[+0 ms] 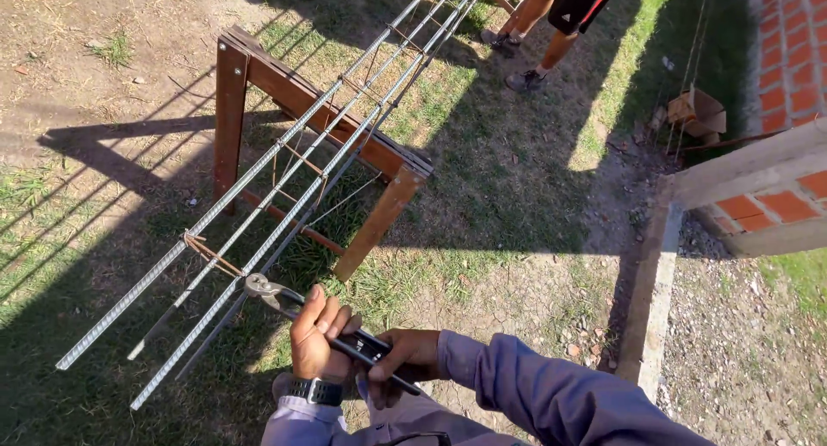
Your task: The person uses pliers to twist and secure wire ties around a grid of steel rebar rods. They repeatedly wrap the wire around the intersecting bars and tighten it with the tool to fasten the structure.
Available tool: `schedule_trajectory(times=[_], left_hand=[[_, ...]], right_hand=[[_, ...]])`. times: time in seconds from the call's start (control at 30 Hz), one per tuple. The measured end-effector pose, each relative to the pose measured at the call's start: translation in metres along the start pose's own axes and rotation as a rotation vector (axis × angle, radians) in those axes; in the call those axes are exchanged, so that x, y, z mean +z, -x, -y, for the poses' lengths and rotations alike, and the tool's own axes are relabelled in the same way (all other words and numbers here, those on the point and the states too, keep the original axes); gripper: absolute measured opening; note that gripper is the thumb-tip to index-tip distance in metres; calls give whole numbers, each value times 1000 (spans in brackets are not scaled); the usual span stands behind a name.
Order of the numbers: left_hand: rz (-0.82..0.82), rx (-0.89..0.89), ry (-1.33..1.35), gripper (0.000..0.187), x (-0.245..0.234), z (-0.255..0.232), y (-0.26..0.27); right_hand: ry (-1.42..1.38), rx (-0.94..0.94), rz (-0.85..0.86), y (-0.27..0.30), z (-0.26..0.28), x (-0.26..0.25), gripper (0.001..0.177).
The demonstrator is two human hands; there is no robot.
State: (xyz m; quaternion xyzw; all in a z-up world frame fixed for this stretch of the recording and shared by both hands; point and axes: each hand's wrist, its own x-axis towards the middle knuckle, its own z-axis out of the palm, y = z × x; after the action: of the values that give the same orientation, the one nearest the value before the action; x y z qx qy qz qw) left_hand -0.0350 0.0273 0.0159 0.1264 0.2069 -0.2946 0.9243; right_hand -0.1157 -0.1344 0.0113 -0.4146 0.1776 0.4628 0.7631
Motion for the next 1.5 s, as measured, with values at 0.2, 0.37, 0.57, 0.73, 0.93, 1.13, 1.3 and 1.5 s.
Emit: schedule_trajectory(times=[0.2,0.37,0.57,0.73,0.93,1.13,1.3,1.5], left_hand=[[439,-102,217,38,-42,-10,-2],[-131,-115,-53,27,-32,0,-13],[-393,36,-389,35,18,5,-10],[-177,7,-55,44,-7,6,-9],[-150,8,-128,31,-30,14,-25],[-475,-59,-322,24,9,34,-22],[-235,4,-780,11,-12,72,-22],[269,-120,-1363,4,6,113,-41]], right_hand=[[-58,303,-42,-8,-3,52,35],[1058,-104,-520,-18,-4,-1,24],[1490,-373,-1048,12,20,29,47],[167,-101,-351,21,17,21,46],[1624,-39,-770,15,42,28,25],[1739,-367,-1056,12,8,-26,51],[1006,-232,-1065,57,-1,-35,45],[393,-695,-1054,124,5,-83,31]])
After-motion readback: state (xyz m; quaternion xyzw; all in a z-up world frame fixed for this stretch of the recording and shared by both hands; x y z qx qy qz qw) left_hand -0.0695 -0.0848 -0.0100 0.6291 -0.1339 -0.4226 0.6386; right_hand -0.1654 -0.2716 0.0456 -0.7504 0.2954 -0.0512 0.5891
